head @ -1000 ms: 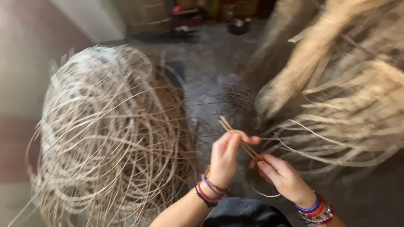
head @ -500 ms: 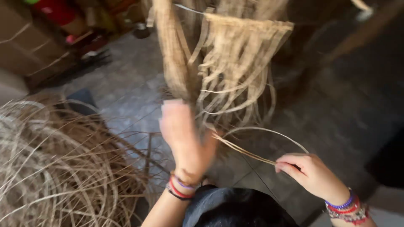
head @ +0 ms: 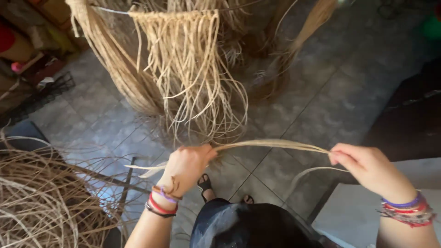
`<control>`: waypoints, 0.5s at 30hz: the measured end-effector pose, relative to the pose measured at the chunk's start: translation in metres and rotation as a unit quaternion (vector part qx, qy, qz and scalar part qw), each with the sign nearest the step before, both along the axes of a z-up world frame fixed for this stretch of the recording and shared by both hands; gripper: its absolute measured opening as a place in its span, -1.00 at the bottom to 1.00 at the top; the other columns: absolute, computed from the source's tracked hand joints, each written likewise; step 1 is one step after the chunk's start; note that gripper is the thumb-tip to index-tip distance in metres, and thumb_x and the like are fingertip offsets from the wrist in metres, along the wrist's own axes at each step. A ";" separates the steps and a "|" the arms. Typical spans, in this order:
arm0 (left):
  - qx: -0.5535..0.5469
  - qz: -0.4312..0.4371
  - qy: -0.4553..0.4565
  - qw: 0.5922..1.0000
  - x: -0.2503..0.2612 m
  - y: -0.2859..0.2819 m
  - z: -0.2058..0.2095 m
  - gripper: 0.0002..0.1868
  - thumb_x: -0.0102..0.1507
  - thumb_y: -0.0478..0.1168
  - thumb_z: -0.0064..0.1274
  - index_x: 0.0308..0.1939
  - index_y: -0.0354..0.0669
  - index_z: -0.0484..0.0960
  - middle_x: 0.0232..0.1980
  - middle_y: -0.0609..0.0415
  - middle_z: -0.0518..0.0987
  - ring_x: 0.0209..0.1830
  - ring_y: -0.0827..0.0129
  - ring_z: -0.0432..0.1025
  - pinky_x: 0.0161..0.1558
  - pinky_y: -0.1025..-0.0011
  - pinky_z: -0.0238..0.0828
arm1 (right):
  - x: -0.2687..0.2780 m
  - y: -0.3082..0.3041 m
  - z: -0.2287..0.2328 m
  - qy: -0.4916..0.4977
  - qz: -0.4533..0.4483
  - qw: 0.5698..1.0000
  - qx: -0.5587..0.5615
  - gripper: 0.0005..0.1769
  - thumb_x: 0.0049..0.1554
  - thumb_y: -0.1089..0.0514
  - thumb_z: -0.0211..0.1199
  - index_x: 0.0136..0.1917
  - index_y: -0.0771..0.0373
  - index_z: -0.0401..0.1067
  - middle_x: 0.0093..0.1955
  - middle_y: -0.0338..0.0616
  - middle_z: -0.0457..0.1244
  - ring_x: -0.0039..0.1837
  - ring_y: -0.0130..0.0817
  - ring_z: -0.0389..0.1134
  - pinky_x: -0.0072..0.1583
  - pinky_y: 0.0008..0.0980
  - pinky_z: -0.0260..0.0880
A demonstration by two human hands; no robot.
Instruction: Knotting and weaving natural fibers onto a frame to create a furniture piece
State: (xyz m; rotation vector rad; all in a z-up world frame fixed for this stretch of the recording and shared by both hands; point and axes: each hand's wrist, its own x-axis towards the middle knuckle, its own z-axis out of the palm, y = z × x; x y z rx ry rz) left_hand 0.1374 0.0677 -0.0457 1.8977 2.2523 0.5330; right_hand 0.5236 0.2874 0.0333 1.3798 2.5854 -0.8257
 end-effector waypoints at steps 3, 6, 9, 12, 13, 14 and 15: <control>0.072 -0.134 -0.055 0.987 0.041 0.031 0.055 -0.17 0.17 0.33 0.16 0.26 -0.27 0.53 0.33 -0.23 0.51 0.31 -0.09 0.41 0.30 -0.03 0.24 | -0.033 -0.014 0.005 -0.034 0.047 0.998 -0.019 -0.72 0.19 -0.13 0.11 -0.01 -0.25 0.65 -0.19 -0.67 0.56 -0.18 -0.62 0.55 -0.02 -0.54 0.41; 0.038 -0.182 -0.180 0.966 0.119 0.060 0.081 -0.37 0.28 0.00 0.15 0.29 -0.28 0.34 0.20 -0.18 0.50 -0.04 -0.02 0.57 -0.23 0.10 0.55 | -0.066 -0.023 -0.014 0.064 0.247 0.966 0.034 -0.84 0.23 0.00 0.15 -0.16 0.00 0.46 -0.26 -0.29 0.41 -0.21 -0.26 0.45 -0.12 -0.18 0.33; 0.030 -0.214 -0.014 0.976 0.125 0.074 0.044 -0.89 0.29 -0.31 -0.01 -0.17 0.02 0.59 -0.31 0.16 0.61 -0.50 0.27 0.55 -0.55 0.27 0.46 | -0.073 -0.011 0.002 0.050 0.228 0.972 0.033 -0.79 0.23 -0.05 0.15 -0.21 0.00 0.44 -0.31 -0.28 0.41 -0.22 -0.25 0.45 -0.10 -0.21 0.32; -0.100 -0.153 0.056 0.982 0.057 0.063 0.022 -0.83 0.31 -0.21 0.01 -0.04 0.12 0.62 -0.31 0.23 0.69 -0.45 0.23 0.61 -0.49 0.24 0.55 | -0.047 0.035 0.003 -0.001 0.102 0.995 -0.014 -0.75 0.23 -0.12 0.07 -0.10 -0.14 0.55 -0.27 -0.51 0.48 -0.23 -0.52 0.50 -0.02 -0.48 0.36; -0.099 -0.152 0.056 0.982 0.039 0.063 0.019 -0.83 0.31 -0.21 0.01 -0.04 0.12 0.62 -0.31 0.23 0.69 -0.45 0.23 0.61 -0.49 0.24 0.55 | -0.044 0.046 0.004 -0.001 0.103 0.995 -0.012 -0.75 0.23 -0.12 0.07 -0.10 -0.14 0.55 -0.27 -0.51 0.48 -0.23 -0.52 0.50 -0.02 -0.48 0.36; -0.185 -0.074 0.024 0.980 0.022 0.063 0.016 -0.79 0.39 -0.02 -0.16 -0.07 0.12 0.57 -0.30 0.11 0.68 -0.39 0.04 0.59 -0.37 0.09 0.52 | -0.043 0.056 0.004 -0.003 0.097 0.995 -0.008 -0.72 0.25 -0.10 0.06 -0.18 -0.12 0.54 -0.37 -0.48 0.37 -0.32 -0.52 0.36 -0.10 -0.48 0.28; -0.270 0.002 -0.009 0.963 0.002 0.063 0.013 -0.62 0.48 0.17 -0.33 -0.09 0.12 0.52 -0.28 -0.01 0.67 -0.32 -0.15 0.57 -0.26 -0.05 0.48 | -0.042 0.065 0.005 -0.004 0.088 0.996 -0.005 -0.67 0.27 -0.08 0.05 -0.26 -0.10 0.52 -0.47 -0.46 0.27 -0.42 -0.52 0.22 -0.18 -0.49 0.20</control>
